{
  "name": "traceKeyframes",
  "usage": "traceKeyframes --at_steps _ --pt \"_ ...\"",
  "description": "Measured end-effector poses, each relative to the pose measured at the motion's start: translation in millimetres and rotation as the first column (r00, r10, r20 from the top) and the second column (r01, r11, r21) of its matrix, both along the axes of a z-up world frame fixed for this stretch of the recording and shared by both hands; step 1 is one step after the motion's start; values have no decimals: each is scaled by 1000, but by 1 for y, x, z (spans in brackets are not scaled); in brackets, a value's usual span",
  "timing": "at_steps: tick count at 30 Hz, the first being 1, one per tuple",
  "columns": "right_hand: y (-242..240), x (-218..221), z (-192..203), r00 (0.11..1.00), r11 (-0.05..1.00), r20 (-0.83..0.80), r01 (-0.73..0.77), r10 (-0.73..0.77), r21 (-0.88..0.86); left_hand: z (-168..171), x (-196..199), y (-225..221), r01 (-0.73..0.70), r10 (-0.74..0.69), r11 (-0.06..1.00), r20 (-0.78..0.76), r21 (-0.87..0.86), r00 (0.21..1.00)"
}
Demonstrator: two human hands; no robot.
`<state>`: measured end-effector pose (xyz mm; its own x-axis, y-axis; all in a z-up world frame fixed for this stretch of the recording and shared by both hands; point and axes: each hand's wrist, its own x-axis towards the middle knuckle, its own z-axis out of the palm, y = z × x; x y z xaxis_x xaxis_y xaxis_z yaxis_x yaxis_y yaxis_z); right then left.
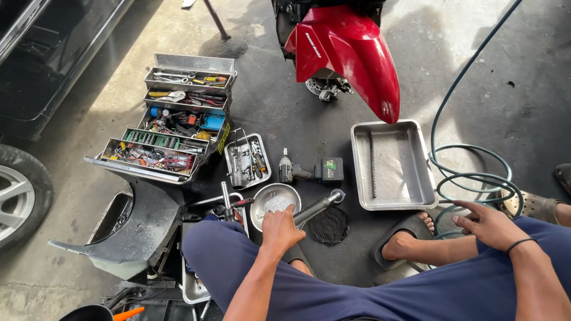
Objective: Repairing a motorcycle by using a ratchet and an impact driver to work on engine or frame components.
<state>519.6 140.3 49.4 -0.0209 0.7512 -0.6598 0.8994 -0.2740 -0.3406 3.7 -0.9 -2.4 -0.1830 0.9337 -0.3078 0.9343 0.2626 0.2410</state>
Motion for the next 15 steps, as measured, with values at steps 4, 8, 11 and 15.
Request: traceKeyframes --at_steps 4,8,11,15 --pt "-1 -1 3 1000 1000 -12 5 -5 1 -8 -1 0 11 -11 1000 -16 8 1000" --pt "0 2 -2 999 1000 -32 16 -16 -7 -12 -2 0 12 -12 999 -7 31 1000" --pt "1 0 -1 1000 1000 -16 9 -9 -10 -8 0 0 3 -3 1000 -14 15 1000" --pt "0 -8 10 1000 1000 10 11 -11 -11 2 -1 -2 -2 2 1000 25 0 1000"
